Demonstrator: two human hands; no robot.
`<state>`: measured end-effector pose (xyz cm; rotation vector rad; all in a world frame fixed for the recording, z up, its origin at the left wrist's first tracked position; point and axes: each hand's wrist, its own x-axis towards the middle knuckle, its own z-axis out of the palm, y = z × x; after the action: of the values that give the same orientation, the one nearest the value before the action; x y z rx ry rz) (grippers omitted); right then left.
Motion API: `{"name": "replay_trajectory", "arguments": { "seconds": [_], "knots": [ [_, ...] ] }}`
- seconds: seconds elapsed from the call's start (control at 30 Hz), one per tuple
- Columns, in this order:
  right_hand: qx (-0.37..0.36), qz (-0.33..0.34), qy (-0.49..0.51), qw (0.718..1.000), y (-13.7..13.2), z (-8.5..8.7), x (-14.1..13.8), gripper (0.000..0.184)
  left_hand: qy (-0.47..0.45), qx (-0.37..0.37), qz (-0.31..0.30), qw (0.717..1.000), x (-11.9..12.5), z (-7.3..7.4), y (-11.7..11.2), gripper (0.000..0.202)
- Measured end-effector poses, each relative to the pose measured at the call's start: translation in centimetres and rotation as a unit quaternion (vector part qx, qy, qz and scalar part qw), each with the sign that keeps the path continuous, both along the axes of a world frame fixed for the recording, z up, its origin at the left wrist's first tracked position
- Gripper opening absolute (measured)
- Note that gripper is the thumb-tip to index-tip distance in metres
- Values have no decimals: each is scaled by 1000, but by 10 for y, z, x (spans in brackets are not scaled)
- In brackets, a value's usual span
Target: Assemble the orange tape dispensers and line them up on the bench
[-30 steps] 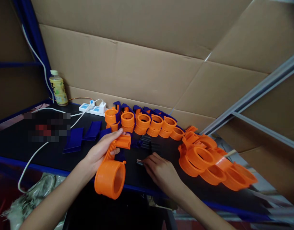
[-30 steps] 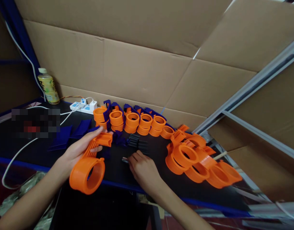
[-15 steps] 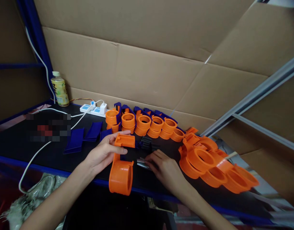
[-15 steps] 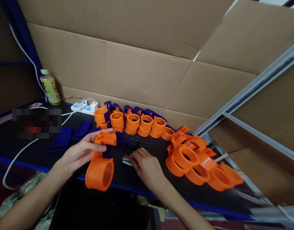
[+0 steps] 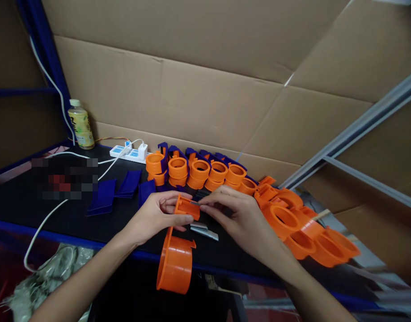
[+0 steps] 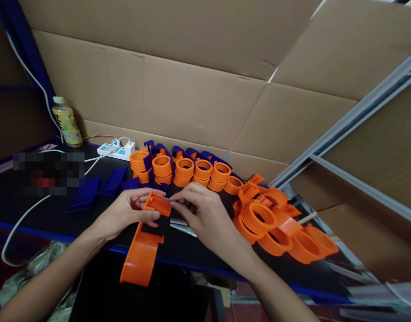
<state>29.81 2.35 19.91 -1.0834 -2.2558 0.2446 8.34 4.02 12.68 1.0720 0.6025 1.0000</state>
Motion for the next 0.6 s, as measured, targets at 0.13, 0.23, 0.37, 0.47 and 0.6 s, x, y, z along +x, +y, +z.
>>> {"name": "replay_trajectory", "arguments": {
  "seconds": [0.13,0.23,0.37,0.47,0.6],
  "knots": [
    [21,-17,3,1000,5,-10,-7,12,12,18,1,1000,2,-1,0,55],
    [31,-20,2,999,11,-17,-11,10,21,27,9,999,4,-1,0,58],
    [43,-2,12,999,27,-25,-17,12,43,38,41,998,4,-2,2,51],
    [48,31,29,998,39,-29,-20,15,49,36,50,997,0,-1,6,46],
    [28,71,26,997,52,-30,-19,26,36,24,83,996,-8,-1,14,44]
  ]
}}
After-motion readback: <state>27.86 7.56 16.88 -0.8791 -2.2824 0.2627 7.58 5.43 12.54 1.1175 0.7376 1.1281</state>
